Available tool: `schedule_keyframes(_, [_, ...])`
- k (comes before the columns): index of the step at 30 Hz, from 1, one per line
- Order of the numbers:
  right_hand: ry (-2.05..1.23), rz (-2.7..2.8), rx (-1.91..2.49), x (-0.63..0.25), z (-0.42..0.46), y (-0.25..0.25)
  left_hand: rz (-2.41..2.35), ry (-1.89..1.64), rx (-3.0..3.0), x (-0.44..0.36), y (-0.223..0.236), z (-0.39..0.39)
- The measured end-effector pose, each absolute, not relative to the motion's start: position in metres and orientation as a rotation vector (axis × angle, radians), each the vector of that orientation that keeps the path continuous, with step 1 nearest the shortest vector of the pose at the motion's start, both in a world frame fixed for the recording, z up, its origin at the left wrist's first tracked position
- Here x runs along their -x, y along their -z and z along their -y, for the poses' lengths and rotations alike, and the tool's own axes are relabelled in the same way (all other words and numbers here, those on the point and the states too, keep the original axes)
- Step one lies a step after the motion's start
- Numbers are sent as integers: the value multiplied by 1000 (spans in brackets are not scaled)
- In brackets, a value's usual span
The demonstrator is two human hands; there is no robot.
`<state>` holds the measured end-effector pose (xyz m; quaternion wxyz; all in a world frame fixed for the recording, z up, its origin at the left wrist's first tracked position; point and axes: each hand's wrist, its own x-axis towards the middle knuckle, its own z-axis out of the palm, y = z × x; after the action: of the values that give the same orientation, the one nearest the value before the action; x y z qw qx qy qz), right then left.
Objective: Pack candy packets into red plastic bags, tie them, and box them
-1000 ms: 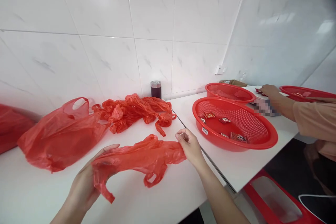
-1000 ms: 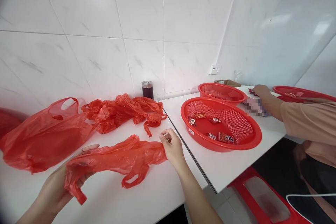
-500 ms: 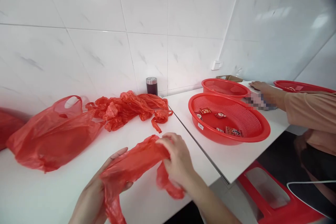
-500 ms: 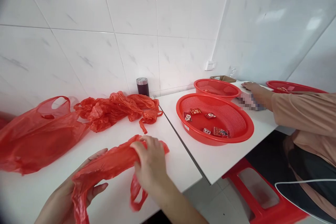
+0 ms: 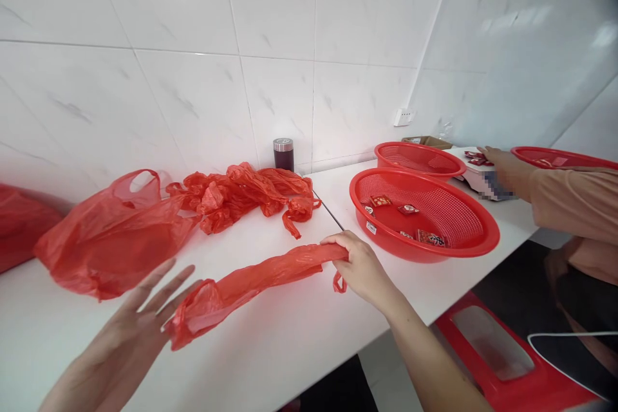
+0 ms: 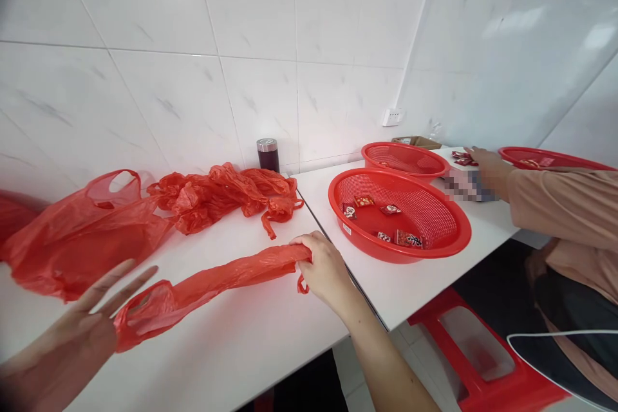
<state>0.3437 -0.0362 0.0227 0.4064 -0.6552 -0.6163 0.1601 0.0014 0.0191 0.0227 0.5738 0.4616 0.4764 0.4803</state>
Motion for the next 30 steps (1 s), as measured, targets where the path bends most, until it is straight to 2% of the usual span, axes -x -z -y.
schedule_keyframes(4, [-387, 1563, 1649, -343, 40, -25, -1306, -1445, -1485, -12, -36, -3])
schedule_keyframes(8, [-404, 1554, 1635, -339, 43, -26, -1389, -1165, -2373, -45, -31, 24])
schedule_keyframes(10, [-421, 1551, 1624, -338, 46, -27, -1325, -993, -2566, -59, -22, 25])
schedule_keyframes(17, [-448, 1599, 1625, -340, 54, -24, -1454, -528, -2496, -65, 9, -1])
schedule_keyframes(30, [-662, 1720, 1694, -359, 68, -1, -1521, -441, -2423, -48, 28, -21])
